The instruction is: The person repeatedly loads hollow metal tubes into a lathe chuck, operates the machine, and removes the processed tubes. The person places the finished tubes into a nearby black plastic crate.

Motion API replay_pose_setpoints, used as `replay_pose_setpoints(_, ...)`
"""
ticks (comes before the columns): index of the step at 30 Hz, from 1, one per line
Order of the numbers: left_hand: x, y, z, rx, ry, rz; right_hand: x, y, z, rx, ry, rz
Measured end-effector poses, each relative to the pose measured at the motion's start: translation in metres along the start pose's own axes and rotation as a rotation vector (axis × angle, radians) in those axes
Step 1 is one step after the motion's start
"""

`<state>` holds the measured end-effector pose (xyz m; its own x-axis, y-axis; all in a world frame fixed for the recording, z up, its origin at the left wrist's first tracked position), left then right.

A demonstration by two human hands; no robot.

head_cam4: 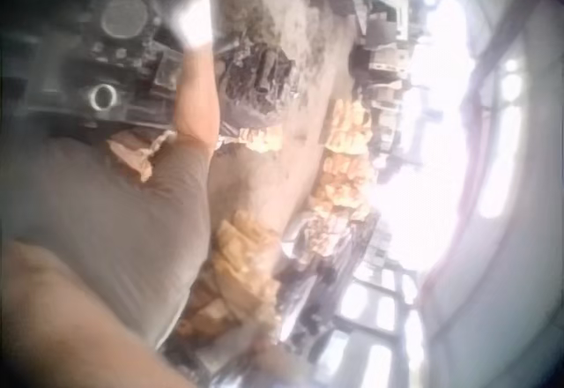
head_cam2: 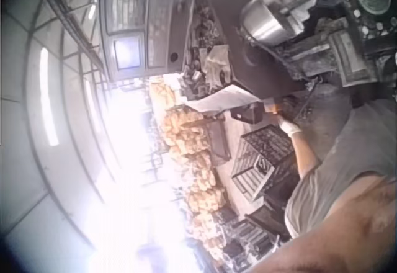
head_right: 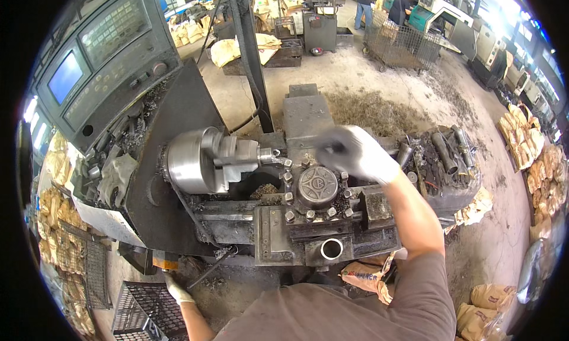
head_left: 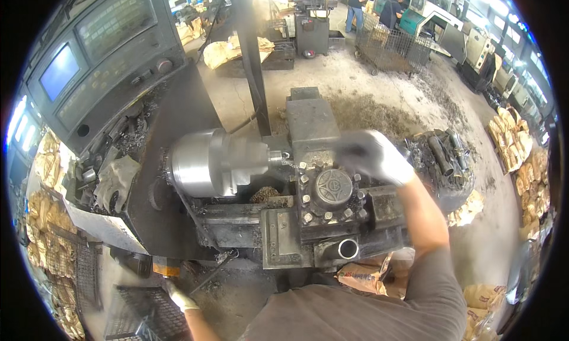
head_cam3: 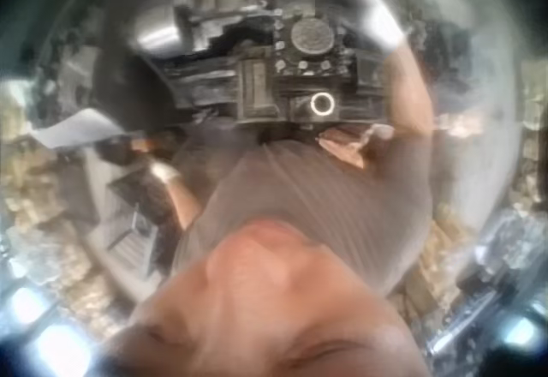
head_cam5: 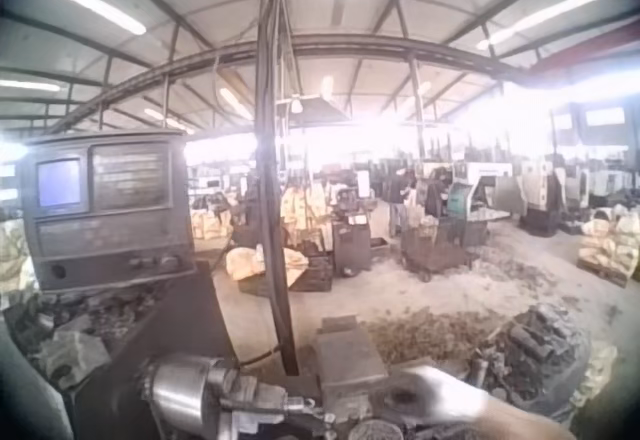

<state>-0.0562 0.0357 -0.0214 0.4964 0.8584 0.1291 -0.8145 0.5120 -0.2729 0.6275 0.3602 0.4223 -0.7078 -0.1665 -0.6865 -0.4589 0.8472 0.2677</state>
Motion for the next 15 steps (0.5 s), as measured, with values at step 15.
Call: replay_pose_setpoints(15,0.168,-0.207,0.037,0.640,0.946,-0.493,-0.123,0.080,0.230,0.783,-0.716,0.449)
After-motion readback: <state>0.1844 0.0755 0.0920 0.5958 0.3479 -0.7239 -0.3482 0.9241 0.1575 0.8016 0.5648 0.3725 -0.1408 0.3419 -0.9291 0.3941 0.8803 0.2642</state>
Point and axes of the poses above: each hand's wrist, its own y-axis towards the middle knuckle, its own x-axis out of the palm, z = x × y, the point moved 7 cm from there along y, towards the middle knuckle, and after that the axes turned 2 degrees about x, right-handed, at the moved point
